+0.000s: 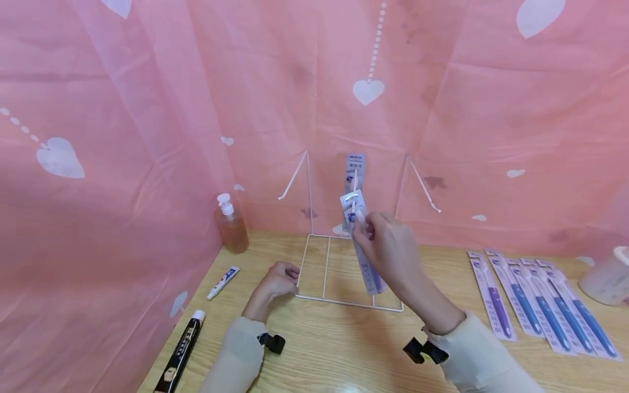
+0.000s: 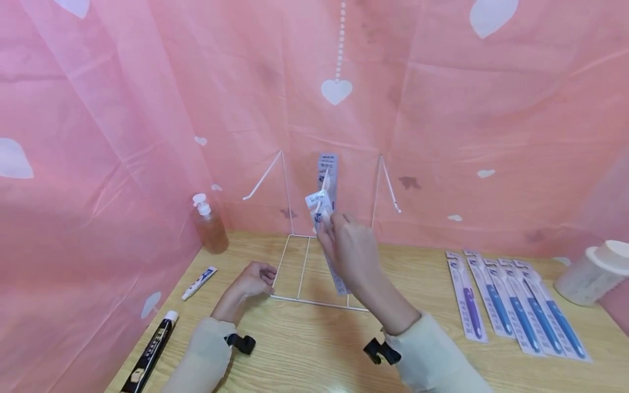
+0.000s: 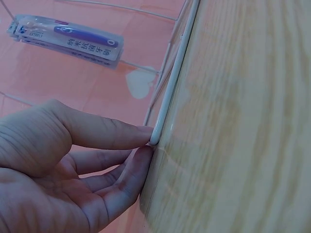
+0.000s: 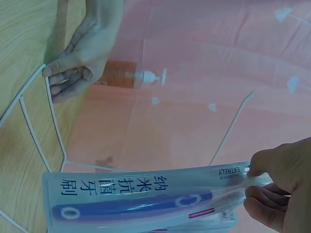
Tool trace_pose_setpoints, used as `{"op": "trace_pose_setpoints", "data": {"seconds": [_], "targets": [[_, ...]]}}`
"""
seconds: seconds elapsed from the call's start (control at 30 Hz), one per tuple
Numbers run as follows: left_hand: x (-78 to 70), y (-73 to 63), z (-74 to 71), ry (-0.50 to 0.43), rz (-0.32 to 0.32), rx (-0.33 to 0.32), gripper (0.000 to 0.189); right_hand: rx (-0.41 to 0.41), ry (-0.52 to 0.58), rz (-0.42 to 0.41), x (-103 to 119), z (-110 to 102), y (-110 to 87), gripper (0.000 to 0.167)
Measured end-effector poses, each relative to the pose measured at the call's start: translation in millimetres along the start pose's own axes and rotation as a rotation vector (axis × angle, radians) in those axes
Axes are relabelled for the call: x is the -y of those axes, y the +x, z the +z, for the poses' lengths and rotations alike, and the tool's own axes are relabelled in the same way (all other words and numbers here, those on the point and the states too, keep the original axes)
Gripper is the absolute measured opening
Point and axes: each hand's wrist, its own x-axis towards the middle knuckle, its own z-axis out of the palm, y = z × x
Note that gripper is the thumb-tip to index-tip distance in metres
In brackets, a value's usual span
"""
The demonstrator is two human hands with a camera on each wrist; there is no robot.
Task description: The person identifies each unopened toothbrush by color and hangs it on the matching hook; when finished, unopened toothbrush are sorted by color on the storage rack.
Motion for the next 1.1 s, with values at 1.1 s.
{"op": "trace_pose_setpoints", "data": {"seconds": [1.1], "targets": [[0.9,3.0,1.5,0.012,0.004,-0.005,0.045,0.152,-0.033,0.345,-41.9,49.8,69.3,0.021]]}}
